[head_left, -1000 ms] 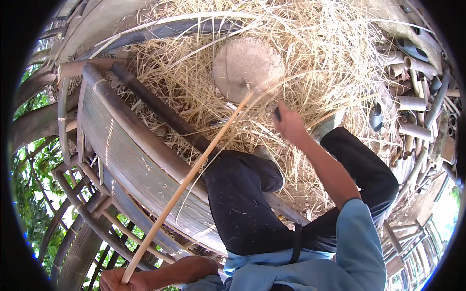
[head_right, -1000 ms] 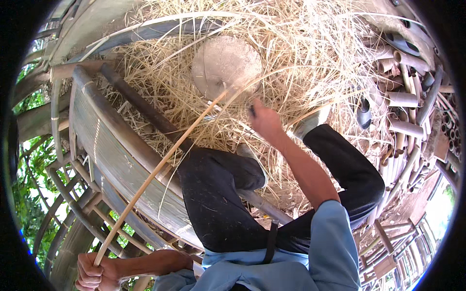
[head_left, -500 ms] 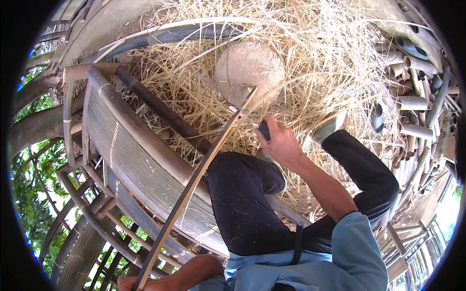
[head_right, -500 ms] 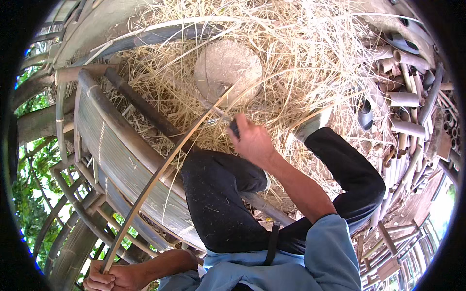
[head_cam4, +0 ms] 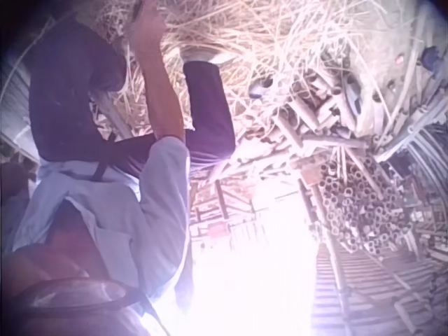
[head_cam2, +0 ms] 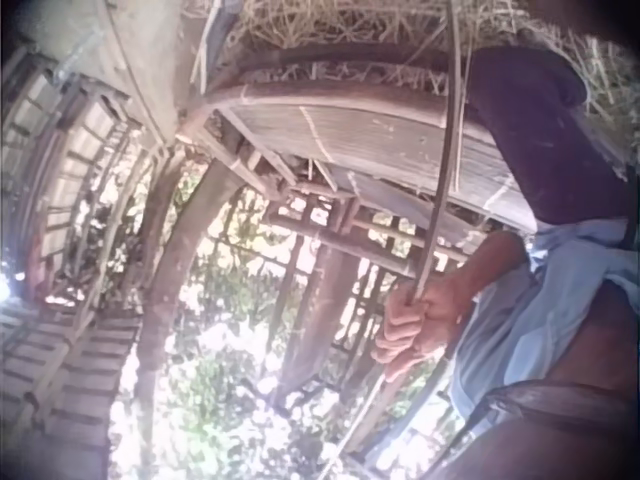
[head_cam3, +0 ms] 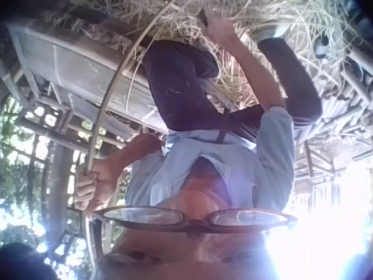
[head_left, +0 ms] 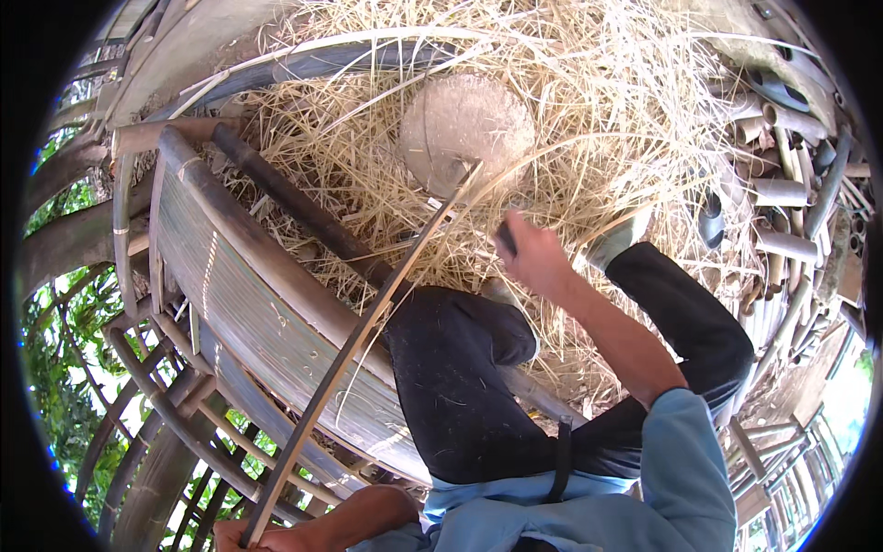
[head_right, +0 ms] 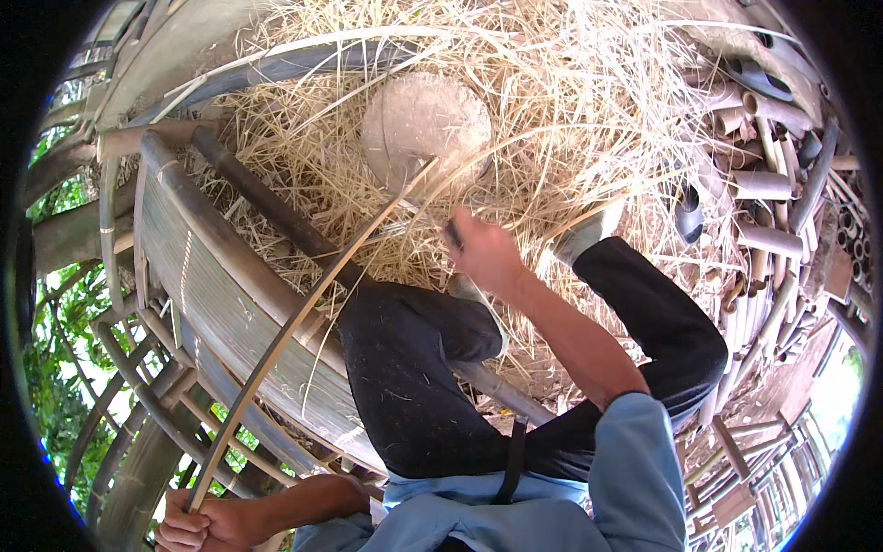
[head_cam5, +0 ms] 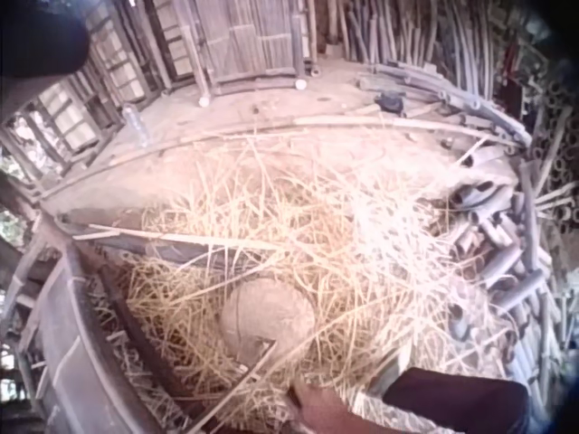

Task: The person uses a knife to strip a long bamboo pole into thin strips, working outdoors at a wooden structure.

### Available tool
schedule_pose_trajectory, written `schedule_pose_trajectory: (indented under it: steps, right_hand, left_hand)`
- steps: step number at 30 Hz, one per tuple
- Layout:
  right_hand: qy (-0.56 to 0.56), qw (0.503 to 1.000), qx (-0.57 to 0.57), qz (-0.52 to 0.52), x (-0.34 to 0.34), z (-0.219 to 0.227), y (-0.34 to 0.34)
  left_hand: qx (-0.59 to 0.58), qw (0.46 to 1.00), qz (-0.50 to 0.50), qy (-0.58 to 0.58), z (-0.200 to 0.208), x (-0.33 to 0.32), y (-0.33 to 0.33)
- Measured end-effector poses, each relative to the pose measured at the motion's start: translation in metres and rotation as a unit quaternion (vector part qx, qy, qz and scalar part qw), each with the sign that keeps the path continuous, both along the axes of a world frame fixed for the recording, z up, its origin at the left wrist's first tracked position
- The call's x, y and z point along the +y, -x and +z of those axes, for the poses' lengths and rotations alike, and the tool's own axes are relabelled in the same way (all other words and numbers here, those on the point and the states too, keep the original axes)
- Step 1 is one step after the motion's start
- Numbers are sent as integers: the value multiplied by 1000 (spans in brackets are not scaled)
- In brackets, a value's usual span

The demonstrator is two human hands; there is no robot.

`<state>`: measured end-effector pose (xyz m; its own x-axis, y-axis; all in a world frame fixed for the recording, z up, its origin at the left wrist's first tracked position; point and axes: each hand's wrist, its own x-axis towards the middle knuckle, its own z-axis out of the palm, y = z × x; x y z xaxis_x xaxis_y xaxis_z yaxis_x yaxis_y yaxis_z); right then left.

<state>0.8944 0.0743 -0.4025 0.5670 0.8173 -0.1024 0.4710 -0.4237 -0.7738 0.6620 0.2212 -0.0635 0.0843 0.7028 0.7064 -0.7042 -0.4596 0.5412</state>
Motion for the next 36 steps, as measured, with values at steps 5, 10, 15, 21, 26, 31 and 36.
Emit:
schedule_pose_trajectory:
  steps: [5, 10, 15, 21, 26, 31, 36]
  right_hand:
    - [-6, 998, -43, 33, -4, 0, 0]
    - [141, 990, -3, -24, -23, -54, -30]
    - [123, 991, -39, -31, -30, -51, -25]
    - [13, 999, -32, 15, -8, 14, 37]
    - [15, 1000, -12, 2, -6, 11, 35]
    - [79, 996, -27, -12, -2, -9, 2]
    - [55, 998, -5, 0, -18, -1, 24]
  left_hand:
    - [5, 1000, -9, 4, 2, 3, 15]
    - [22, 999, -24, 24, 6, 3, 16]
    - [50, 969, 235, 60, 7, -4, -2]
    - [41, 977, 209, -3, 7, -12, -15]
    - [51, 927, 371, 15, 15, -10, -21]
    - [27, 950, 309, 15, 24, -7, -16]
    - [37, 955, 290, 42, 20, -10, -14]
